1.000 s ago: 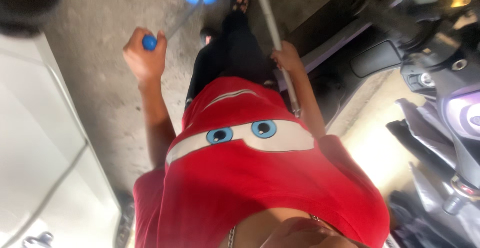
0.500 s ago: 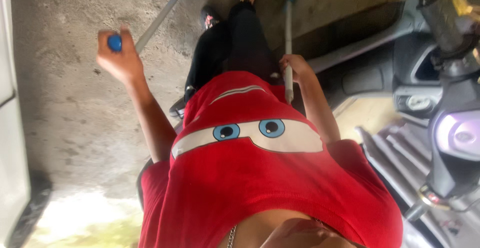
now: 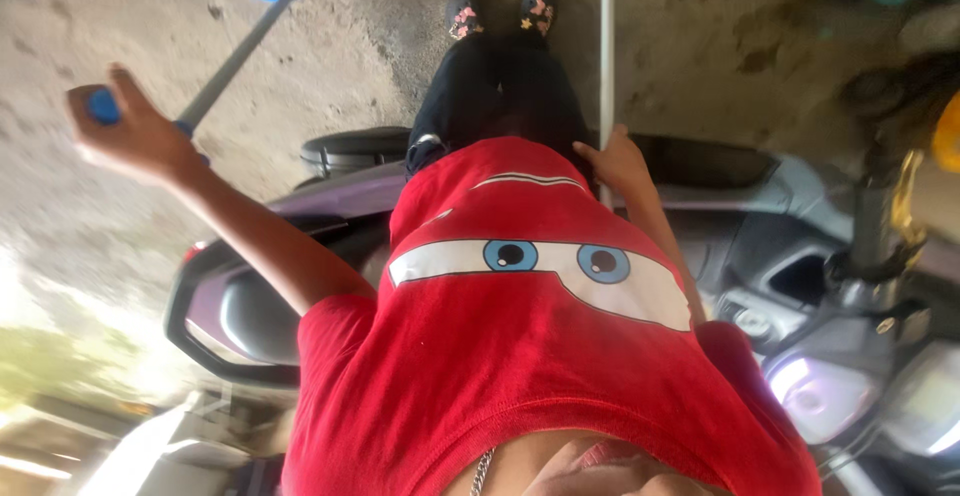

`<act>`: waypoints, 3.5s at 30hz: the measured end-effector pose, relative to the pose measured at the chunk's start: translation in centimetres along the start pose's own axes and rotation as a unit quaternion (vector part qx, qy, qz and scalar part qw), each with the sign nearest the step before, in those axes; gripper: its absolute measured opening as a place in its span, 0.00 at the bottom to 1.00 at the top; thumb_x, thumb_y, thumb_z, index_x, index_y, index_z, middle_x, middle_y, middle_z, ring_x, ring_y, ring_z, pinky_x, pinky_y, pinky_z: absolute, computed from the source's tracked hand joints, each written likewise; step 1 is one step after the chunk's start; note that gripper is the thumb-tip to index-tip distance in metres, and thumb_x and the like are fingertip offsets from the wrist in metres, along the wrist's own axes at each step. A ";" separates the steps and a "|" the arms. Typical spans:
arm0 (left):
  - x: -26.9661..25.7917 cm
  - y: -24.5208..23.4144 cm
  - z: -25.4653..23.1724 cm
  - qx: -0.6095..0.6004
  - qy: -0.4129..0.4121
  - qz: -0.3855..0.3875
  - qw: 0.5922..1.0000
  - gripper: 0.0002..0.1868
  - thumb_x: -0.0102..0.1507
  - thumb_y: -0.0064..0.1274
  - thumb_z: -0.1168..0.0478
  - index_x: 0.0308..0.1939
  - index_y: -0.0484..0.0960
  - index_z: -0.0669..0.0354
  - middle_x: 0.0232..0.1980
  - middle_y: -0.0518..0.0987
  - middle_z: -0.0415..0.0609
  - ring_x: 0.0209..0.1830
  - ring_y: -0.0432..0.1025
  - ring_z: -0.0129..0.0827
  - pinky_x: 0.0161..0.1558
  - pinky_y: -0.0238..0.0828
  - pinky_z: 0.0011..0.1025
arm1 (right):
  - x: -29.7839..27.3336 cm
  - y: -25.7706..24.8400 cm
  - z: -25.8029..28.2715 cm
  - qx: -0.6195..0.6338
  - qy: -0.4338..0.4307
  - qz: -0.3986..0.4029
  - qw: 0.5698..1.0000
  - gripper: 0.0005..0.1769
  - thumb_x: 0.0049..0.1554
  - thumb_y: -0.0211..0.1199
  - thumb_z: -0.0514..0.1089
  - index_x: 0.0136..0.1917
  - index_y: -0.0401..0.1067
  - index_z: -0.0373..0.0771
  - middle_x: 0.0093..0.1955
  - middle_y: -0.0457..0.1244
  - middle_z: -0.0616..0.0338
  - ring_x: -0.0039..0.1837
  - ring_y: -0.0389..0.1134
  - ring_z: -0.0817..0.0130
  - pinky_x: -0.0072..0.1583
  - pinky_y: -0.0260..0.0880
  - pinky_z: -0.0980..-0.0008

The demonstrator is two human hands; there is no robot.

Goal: The person sweeps debris on a concrete floor using a broom and dustpan. They gather small pieces of trash and sweep them into the dustpan while moving around a parked white car and a scooter.

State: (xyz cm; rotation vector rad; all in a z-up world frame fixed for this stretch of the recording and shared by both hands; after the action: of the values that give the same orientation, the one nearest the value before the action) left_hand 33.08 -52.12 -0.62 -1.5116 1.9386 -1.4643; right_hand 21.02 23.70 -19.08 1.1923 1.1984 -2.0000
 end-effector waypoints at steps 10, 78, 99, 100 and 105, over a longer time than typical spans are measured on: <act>-6.6 -15.7 8.0 0.043 -0.053 -0.206 0.976 0.16 0.65 0.68 0.57 0.25 0.80 0.53 0.19 0.67 0.34 0.18 0.61 0.17 0.25 0.59 0.21 | 9.7 9.5 19.9 0.169 -0.043 0.373 0.911 0.08 0.64 0.56 0.44 0.49 0.63 0.37 0.34 0.64 0.58 0.28 0.62 0.71 0.30 0.65 0.66; 3.3 10.9 13.8 0.018 -0.213 0.181 0.960 0.12 0.56 0.60 0.57 0.30 0.79 0.63 0.24 0.78 0.56 0.22 0.75 0.47 0.32 0.74 0.41 | 21.5 33.6 64.4 0.013 -0.281 0.283 0.917 0.13 0.61 0.64 0.35 0.57 0.78 0.23 0.34 0.68 0.59 0.30 0.66 0.74 0.32 0.67 0.74; 7.5 16.9 12.2 0.004 -0.207 0.226 0.952 0.15 0.57 0.62 0.54 0.31 0.81 0.64 0.26 0.80 0.54 0.24 0.74 0.41 0.33 0.72 0.44 | 16.1 4.8 35.1 0.308 -0.054 -0.030 0.949 0.28 0.53 0.63 0.33 0.67 0.69 0.44 0.28 0.63 0.62 0.26 0.62 0.78 0.29 0.65 0.76; 7.4 17.7 12.1 0.005 -0.225 0.242 0.944 0.15 0.57 0.61 0.54 0.30 0.80 0.65 0.26 0.79 0.53 0.24 0.73 0.40 0.33 0.72 0.44 | 16.2 6.9 35.5 0.323 -0.053 0.023 0.945 0.22 0.56 0.64 0.33 0.64 0.68 0.31 0.30 0.62 0.62 0.27 0.62 0.77 0.30 0.65 0.75; 8.8 21.1 7.6 -0.015 -0.203 0.251 0.946 0.15 0.57 0.63 0.53 0.32 0.80 0.63 0.26 0.79 0.52 0.24 0.74 0.41 0.31 0.72 0.43 | 19.3 13.7 44.5 0.270 -0.176 0.231 0.918 0.28 0.56 0.66 0.34 0.70 0.68 0.30 0.29 0.64 0.61 0.26 0.62 0.77 0.29 0.62 0.73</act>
State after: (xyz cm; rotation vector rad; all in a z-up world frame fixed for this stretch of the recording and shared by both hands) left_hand 23.13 -64.88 -18.47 -1.0978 1.8969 -0.8344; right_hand 3.63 -21.79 -31.97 1.1463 0.1524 -2.0932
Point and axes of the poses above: each hand's wrist, its own x-axis towards the middle knuckle, its own y-axis out of the palm, z = x × y, the point moved 9 cm from there along x, towards the middle knuckle
